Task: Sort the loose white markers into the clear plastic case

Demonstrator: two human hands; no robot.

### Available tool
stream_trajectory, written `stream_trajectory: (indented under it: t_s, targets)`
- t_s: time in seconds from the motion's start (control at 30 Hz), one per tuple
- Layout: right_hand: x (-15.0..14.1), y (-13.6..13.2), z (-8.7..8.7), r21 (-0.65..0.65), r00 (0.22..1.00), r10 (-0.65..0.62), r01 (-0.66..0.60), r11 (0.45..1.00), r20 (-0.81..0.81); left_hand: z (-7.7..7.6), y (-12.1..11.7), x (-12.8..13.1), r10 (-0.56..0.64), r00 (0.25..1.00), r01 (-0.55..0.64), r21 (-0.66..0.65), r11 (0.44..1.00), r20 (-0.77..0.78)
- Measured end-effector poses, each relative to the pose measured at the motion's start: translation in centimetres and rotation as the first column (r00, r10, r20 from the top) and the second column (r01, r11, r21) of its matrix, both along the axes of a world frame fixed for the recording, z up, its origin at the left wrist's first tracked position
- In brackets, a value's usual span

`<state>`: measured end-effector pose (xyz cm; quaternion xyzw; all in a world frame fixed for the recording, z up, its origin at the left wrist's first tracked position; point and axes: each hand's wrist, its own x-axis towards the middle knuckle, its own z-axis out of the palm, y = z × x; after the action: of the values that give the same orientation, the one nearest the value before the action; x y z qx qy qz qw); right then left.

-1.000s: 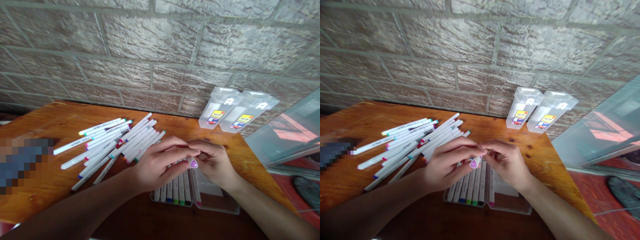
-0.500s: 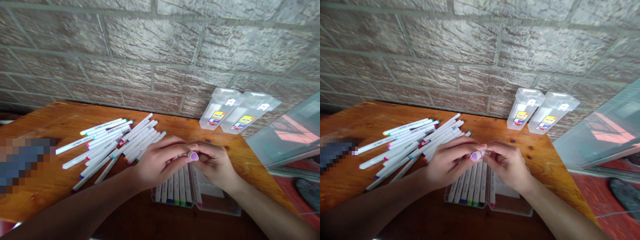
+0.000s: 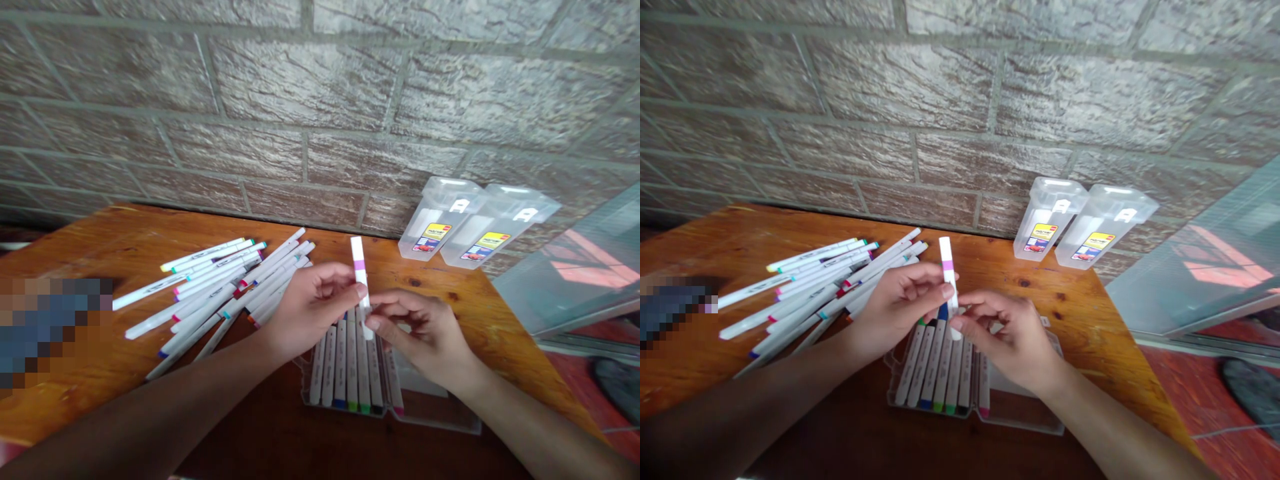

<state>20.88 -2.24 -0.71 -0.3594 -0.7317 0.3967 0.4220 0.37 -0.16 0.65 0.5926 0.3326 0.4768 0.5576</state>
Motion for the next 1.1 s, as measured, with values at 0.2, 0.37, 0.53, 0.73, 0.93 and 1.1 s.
stream_trajectory:
  t_s: [0.2,0.37,0.53,0.73,0.93,1.1]
  targets:
    - [0.2,-0.2,0.2,0.132,0.996,-0.078,0.072,0.989,0.045,0.3,0.4,0.0,-0.046,0.977,0.116,-0.337,0.934,0.209]
    - [0.2,0.1,0.5,0.306,0.982,-0.058,0.001,0.952,0.179,0.3,-0.1,0.3,-0.054,0.975,0.143,-0.427,0.893,0.215]
    - [0.2,0.4,0.5,0.343,0.970,-0.095,0.013,0.939,0.224,0.4,-0.5,0.3,-0.124,0.968,0.215,-0.469,0.857,0.217]
    - [0.3,0.4,0.6,0.375,0.971,-0.097,0.008,0.927,0.219,0.4,-0.6,0.1,-0.176,0.954,0.271,-0.453,0.849,0.241]
    - [0.4,0.5,0.7,0.379,0.978,-0.093,0.015,0.925,0.189,0.9,-0.9,0.1,-0.259,0.919,0.350,-0.315,0.882,0.297]
    - [0.5,0.5,0.7,0.365,0.981,-0.073,0.002,0.931,0.182,0.9,-0.9,0.1,-0.319,0.890,0.407,-0.257,0.876,0.325]
